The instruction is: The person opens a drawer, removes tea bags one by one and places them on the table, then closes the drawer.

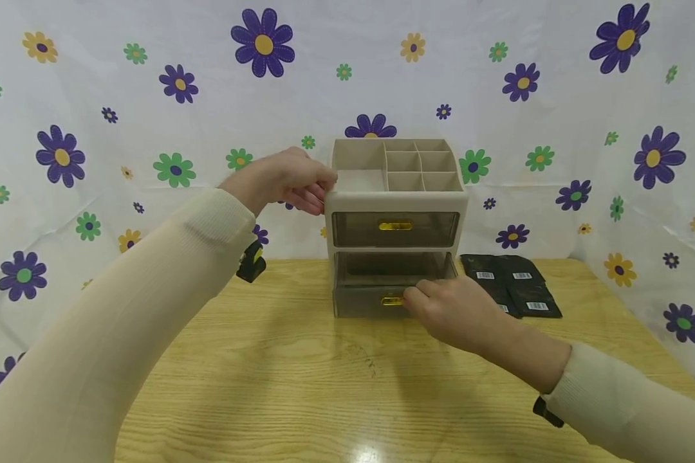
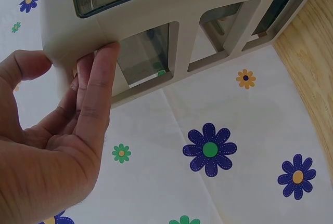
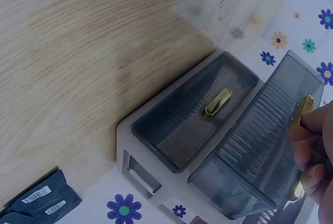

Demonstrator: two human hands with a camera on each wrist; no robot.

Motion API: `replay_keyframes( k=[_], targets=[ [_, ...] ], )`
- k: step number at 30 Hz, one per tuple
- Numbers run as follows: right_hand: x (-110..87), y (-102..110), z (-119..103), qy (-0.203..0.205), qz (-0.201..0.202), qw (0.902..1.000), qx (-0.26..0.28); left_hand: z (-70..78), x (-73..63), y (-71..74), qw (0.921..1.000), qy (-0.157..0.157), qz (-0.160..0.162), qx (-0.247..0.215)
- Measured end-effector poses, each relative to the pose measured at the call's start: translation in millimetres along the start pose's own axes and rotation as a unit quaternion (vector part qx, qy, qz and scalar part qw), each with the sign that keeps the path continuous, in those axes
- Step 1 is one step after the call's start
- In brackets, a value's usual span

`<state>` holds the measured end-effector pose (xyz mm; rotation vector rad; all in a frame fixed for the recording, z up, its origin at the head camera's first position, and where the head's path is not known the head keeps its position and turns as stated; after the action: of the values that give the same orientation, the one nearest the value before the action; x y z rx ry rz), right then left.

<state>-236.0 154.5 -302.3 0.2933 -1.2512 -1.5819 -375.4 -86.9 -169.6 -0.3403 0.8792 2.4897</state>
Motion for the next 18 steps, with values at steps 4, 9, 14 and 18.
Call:
replay_keyframes(
  k=[4,9,14,18],
  targets=[
    [3.4,-6.6,6.3,-0.012,0.001,0.9999,0.0,-0.3,0.2,-0.2,1.0,0.0,0.0,0.0],
    [7.7,-15.1,13.8,-0.032,0.008,0.9994,-0.004,-0.8,0.5,0.1,1.0,-0.004,0.0,0.002],
    [12.5,-22.6,21.0,-0.058,-0.005,0.9983,0.0,-1.7,1.2,0.2,1.0,-0.004,0.002,0.005],
    [15.9,-26.8,26.1,-0.067,-0.005,0.9978,-0.002,-1.4,1.3,-0.1,1.0,-0.003,0.002,0.008]
  ],
)
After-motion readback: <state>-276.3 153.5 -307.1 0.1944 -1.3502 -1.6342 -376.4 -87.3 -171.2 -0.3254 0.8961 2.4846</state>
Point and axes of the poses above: each hand's wrist, its own x-axis towards the middle knuckle, its own y-axis out of the back of the hand, z = x × y, the point moved 2 cm from there along x, towards the middle knuckle, and after that the axes turned 11 degrees about -z, right-handed, at the moved point
